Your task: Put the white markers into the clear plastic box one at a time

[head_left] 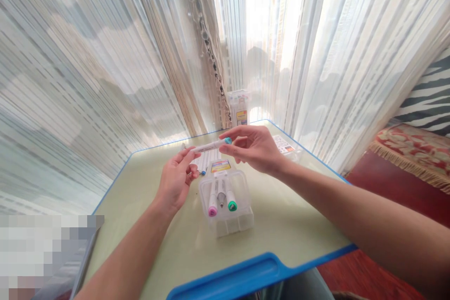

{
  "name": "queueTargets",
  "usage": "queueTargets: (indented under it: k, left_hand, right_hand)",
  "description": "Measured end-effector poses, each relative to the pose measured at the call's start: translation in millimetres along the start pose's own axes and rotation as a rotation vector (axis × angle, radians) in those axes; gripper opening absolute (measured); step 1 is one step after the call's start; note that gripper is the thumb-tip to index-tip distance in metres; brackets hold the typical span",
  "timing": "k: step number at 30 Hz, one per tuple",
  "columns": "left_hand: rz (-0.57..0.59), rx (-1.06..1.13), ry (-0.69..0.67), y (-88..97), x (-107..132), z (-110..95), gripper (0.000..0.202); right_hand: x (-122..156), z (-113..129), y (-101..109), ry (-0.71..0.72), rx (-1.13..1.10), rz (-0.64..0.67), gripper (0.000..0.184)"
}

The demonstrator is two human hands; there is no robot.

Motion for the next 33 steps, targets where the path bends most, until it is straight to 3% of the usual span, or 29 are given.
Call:
queueTargets:
  k: [10,17,33]
  left_hand:
    - [-0.016,0.017,-0.053,2.3,-1.1,0.7,0.03]
    - [0.015,0.06,-0.119,-5.5,5.9,-4.2,0.026]
    - [0.037,0.102,-0.141,-11.9,11.0,-11.2,0.017]
  right_hand:
    - [-0.9,-10.0,9.3,0.01,0.007,-0.075,0.029]
    - [-4.5,-17.7,19.2,-0.095,-0.091,-0.154,0.027]
    - [-3.5,-25.2,21.7,-0.175,-0.117,-0.181,0.016]
Point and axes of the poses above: each hand's wrist, its own x-axis away from the middle knuckle, its own y-axis out of the back of the hand, z = x × y, the point moved 1 cm from there along -x, towards the middle knuckle, and after that the axes turned 10 degrees about z, right-handed, at the moved point
